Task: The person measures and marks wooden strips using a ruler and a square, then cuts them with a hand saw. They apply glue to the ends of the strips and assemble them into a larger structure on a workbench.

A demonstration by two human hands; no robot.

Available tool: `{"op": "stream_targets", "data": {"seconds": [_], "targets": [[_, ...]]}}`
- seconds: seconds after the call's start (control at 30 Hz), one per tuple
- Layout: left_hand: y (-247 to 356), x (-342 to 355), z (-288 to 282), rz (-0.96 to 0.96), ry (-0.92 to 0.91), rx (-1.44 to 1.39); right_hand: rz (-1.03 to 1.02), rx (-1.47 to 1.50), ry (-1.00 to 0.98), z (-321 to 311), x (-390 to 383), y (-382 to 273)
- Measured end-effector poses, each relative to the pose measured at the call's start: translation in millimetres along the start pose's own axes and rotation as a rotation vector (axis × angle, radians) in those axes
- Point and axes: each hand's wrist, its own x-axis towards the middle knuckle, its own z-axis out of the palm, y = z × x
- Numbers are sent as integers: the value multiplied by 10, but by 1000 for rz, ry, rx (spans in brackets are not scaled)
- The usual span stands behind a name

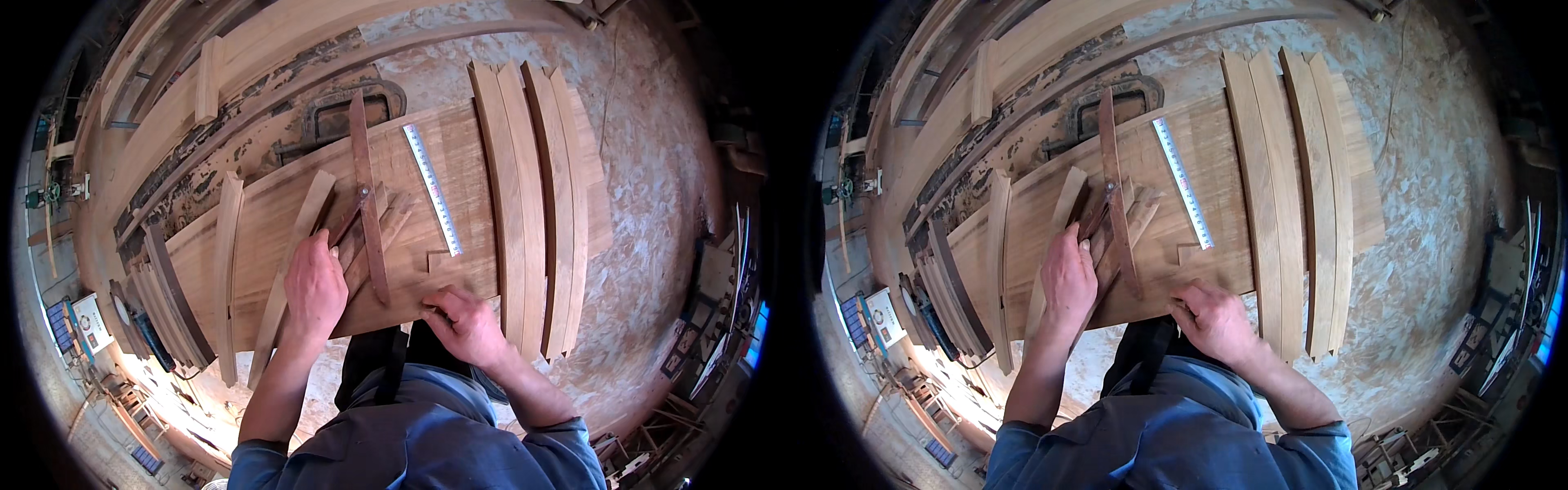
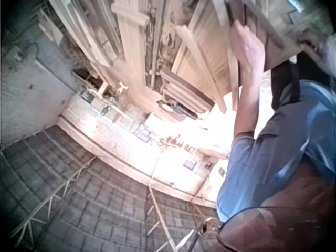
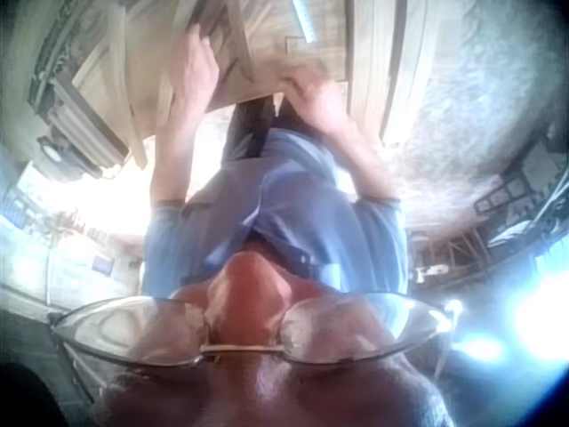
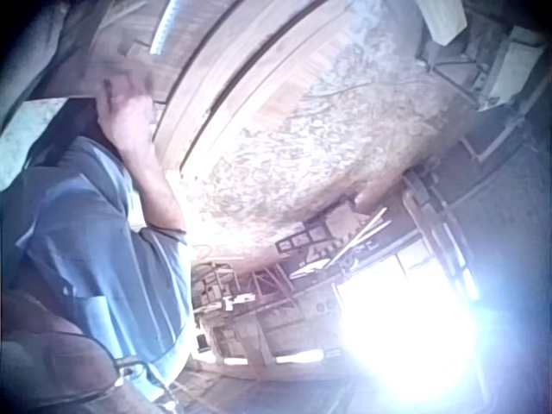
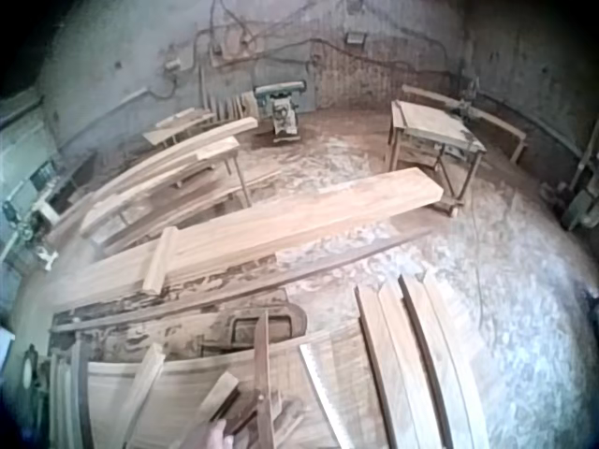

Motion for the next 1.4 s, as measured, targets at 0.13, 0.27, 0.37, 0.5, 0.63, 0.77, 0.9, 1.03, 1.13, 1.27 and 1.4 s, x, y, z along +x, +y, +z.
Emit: {"op": "stream_targets", "data": {"seconds": [0.13,0.27,0.37,0.5,0.63,0.77,0.9,1.03,1.13,1.27,1.4], "targets": [[21,23,10,-14,-14,5,12,23,14,-30,48,4],[63,58,-3,-12,-29,-16,11,34,23,-59,103,-6],[89,77,-17,-11,-59,-22,6,32,38,-59,144,-2],[83,64,-12,-4,-90,-34,-2,25,54,-40,188,14],[73,58,-8,41,-74,-34,54,44,29,-33,245,11],[70,74,-18,38,-94,-48,189,166,66,39,308,-34],[77,98,-36,45,-101,-50,235,219,58,107,400,-71],[68,120,-28,68,-83,-37,245,224,32,134,455,-99],[36,110,-8,65,-87,-48,250,212,31,142,464,-89],[6,112,19,81,-63,-43,258,237,40,117,471,-109],[-1,118,28,88,-61,-42,260,241,35,96,477,-121]]}}
